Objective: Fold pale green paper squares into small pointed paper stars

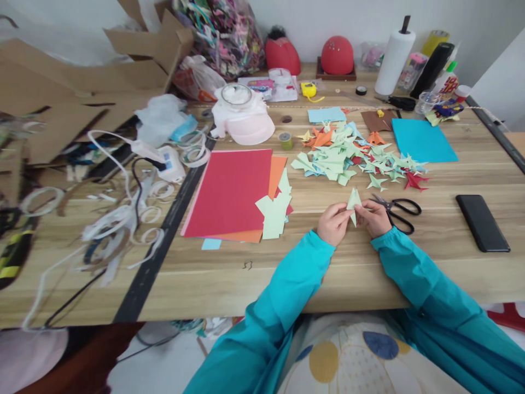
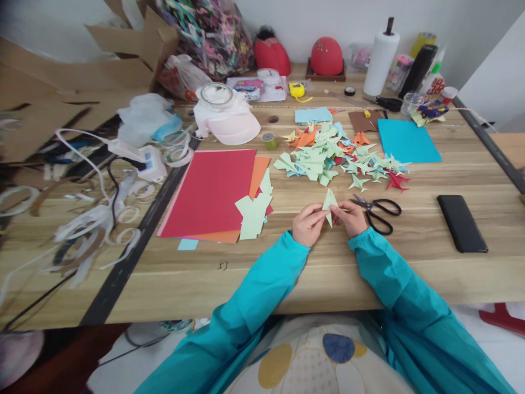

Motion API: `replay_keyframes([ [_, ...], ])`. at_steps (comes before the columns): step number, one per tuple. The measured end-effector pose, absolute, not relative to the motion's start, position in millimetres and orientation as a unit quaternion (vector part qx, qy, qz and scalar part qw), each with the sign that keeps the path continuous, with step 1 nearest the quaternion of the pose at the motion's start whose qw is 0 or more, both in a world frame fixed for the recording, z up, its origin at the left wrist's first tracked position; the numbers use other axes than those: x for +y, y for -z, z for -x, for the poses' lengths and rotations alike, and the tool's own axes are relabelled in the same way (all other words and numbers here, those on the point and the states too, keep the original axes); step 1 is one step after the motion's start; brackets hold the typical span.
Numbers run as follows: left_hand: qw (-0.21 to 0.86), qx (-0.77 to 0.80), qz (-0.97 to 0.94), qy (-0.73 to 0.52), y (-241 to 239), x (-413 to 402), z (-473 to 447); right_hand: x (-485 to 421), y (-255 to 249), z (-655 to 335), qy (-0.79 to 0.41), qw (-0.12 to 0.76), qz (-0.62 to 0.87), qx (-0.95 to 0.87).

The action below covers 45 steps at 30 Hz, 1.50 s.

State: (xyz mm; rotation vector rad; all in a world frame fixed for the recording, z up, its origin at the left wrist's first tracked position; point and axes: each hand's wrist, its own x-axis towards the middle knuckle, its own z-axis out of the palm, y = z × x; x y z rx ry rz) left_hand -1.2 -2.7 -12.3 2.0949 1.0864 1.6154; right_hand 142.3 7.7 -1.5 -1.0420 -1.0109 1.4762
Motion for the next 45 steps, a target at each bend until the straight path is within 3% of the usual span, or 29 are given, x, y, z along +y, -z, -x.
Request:
replay_keyframes([
  [10, 0.229, 0.362, -0.704, -0.566, 4.3, -3.8, -0.2, 10.5, -8.3, -148.0, -0.665, 0.47, 0.43, -0.39],
  [20, 0.211, 0.341, -0.716, -0.571, 12.5, 0.1, 0.3, 10.1, -4.5, -143.9, -0.63, 0.505, 0.442, -0.39],
  [30, 0.238, 0.339, -0.721, -0.555, 9.1, -2.2, 1.6, 11.6, -2.5, -147.9, -0.653, 0.468, 0.443, -0.398],
  [45, 0.14, 0.315, -0.784, -0.517, 9.5, 1.9, 9.0, 10.4, -4.9, -146.5, -0.645, 0.492, 0.438, -0.388],
])
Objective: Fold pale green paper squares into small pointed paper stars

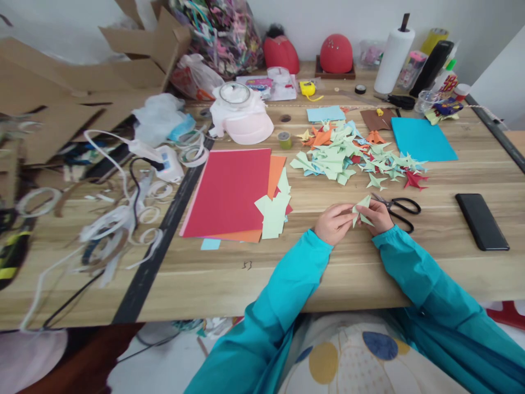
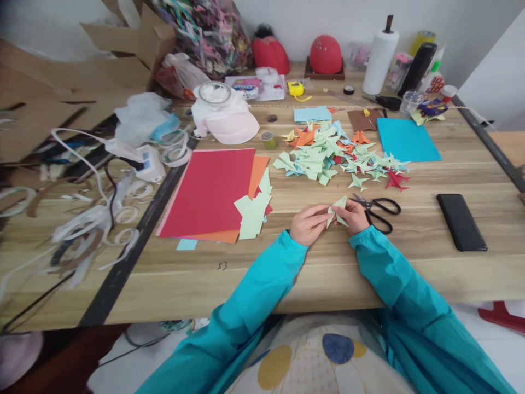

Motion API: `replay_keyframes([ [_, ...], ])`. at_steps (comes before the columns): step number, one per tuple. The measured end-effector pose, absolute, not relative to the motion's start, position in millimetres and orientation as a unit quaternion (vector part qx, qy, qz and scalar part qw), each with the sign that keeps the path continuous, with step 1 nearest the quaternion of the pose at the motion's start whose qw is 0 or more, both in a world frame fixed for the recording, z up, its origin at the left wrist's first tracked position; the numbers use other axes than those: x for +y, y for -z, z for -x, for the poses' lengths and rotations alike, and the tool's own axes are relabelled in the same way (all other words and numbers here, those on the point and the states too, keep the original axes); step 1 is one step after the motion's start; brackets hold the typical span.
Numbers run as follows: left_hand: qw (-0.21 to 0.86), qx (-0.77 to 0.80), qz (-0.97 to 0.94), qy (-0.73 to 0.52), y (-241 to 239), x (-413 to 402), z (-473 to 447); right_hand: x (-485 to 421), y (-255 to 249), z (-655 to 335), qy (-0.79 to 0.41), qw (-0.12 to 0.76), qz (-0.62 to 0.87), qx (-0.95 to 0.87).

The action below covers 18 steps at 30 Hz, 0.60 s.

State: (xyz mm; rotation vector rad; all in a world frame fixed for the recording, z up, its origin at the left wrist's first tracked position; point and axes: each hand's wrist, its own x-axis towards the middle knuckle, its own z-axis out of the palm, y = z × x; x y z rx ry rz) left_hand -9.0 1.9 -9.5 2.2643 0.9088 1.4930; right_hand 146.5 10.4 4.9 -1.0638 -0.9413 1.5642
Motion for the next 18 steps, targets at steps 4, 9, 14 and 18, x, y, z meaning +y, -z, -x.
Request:
replay_keyframes([
  [4, 0.149, 0.313, -0.799, -0.491, 9.2, 2.4, 9.8, 10.5, -5.4, -146.9, -0.644, 0.484, 0.452, -0.383],
  [9, 0.201, 0.302, -0.78, -0.51, 9.5, 0.8, 6.9, 11.3, -4.6, -146.8, -0.644, 0.485, 0.456, -0.375],
  [14, 0.263, 0.282, -0.767, -0.512, 10.2, -0.8, 4.1, 11.1, -7.9, -145.3, -0.651, 0.493, 0.459, -0.351],
  [18, 0.319, 0.283, -0.748, -0.508, 10.2, -1.9, 3.1, 10.7, -9.4, -144.3, -0.654, 0.489, 0.467, -0.34],
])
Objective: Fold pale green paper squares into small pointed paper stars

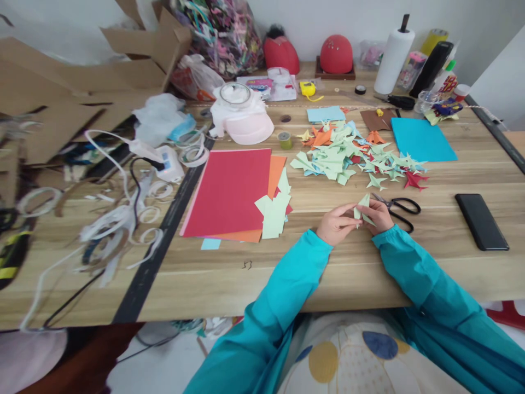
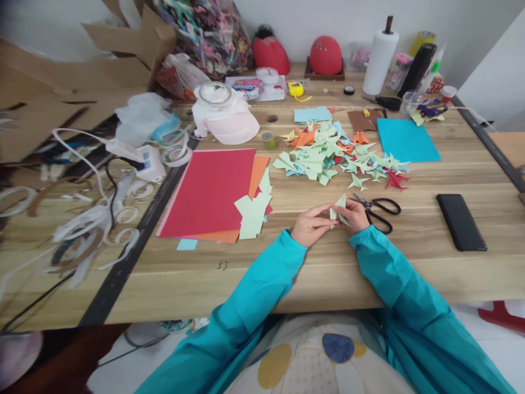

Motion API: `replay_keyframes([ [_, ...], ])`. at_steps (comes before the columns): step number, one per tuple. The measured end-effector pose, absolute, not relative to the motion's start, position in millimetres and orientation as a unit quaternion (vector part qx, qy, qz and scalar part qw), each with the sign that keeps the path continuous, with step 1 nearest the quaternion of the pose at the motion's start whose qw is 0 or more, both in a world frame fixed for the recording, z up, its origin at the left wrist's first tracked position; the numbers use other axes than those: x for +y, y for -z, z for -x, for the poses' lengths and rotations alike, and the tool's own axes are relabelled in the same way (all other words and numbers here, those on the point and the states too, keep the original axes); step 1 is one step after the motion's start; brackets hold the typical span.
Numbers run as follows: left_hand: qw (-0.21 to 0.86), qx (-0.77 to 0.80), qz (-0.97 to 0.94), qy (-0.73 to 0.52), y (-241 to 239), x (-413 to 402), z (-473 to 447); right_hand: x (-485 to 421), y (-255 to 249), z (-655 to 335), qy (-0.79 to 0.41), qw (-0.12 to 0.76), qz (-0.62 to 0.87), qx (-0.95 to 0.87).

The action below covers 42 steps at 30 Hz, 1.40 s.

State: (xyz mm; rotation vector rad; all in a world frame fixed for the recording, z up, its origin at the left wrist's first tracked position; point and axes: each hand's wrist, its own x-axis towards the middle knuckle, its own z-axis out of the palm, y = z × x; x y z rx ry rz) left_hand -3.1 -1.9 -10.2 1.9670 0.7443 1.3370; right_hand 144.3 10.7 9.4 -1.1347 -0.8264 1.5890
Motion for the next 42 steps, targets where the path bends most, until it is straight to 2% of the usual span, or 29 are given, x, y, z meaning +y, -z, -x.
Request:
replay_keyframes([
  [9, 0.417, 0.314, -0.664, -0.536, -1, -3, 0, 12, -6, -146, -0.638, 0.5, 0.453, -0.372],
  [17, 0.457, 0.34, -0.608, -0.553, -2, -1, 3, 8, -13, -143, -0.649, 0.486, 0.447, -0.378],
  [27, 0.358, 0.297, -0.699, -0.544, 6, 1, 3, 11, -16, -146, -0.667, 0.481, 0.448, -0.351],
  [32, 0.372, 0.28, -0.689, -0.555, 5, 1, 3, 10, -16, -145, -0.677, 0.471, 0.434, -0.363],
  [42, 0.382, 0.342, -0.665, -0.543, -3, 1, 5, 9, -9, -147, -0.68, 0.481, 0.409, -0.373],
])
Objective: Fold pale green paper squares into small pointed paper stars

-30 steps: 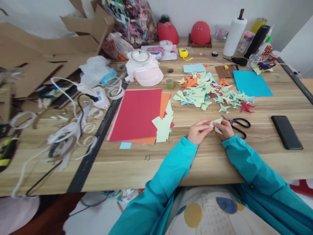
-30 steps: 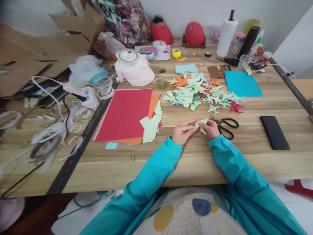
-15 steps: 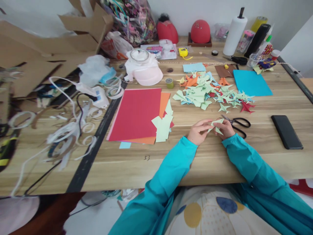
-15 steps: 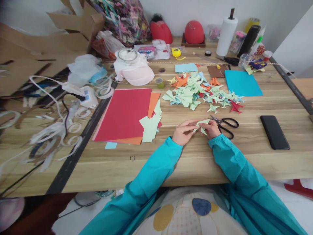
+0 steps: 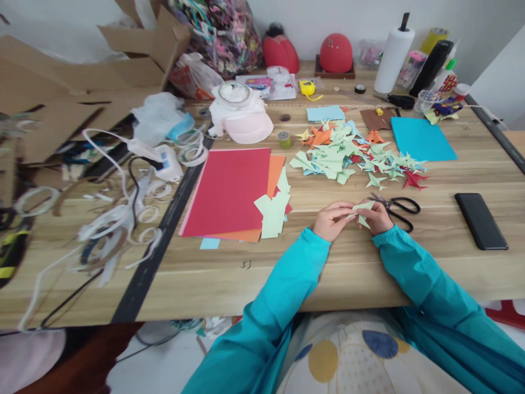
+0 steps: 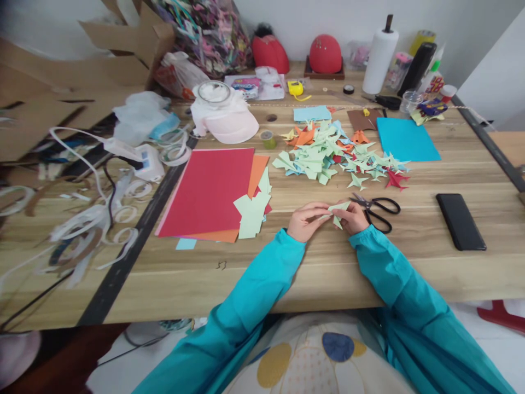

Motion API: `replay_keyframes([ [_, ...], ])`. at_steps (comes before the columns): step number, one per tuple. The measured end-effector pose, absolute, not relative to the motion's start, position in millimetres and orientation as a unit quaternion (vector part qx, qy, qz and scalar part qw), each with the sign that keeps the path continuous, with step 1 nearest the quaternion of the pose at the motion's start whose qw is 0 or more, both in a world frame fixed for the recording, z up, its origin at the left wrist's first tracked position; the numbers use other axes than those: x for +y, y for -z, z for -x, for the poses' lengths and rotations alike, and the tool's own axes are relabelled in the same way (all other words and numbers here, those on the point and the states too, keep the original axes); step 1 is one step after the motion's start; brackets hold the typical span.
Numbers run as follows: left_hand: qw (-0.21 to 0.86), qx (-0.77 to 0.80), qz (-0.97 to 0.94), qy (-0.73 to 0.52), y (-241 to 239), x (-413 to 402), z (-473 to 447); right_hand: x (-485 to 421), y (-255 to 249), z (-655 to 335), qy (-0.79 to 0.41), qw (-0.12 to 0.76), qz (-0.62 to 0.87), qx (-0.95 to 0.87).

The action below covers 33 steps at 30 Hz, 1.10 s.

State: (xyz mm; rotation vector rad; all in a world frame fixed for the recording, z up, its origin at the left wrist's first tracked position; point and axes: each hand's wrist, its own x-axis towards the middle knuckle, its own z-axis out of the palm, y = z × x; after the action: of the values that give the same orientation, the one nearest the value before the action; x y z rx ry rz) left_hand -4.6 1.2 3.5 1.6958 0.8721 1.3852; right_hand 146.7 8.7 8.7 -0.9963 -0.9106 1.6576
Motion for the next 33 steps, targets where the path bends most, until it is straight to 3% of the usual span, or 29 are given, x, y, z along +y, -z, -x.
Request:
replay_keyframes([
  [16, 0.61, 0.42, -0.408, -0.533, 3, 0, -5, 8, 7, -153, -0.636, 0.442, 0.436, -0.458],
  [33, 0.605, 0.455, -0.375, -0.535, -2, 0, -7, 7, 6, -152, -0.639, 0.435, 0.426, -0.471],
])
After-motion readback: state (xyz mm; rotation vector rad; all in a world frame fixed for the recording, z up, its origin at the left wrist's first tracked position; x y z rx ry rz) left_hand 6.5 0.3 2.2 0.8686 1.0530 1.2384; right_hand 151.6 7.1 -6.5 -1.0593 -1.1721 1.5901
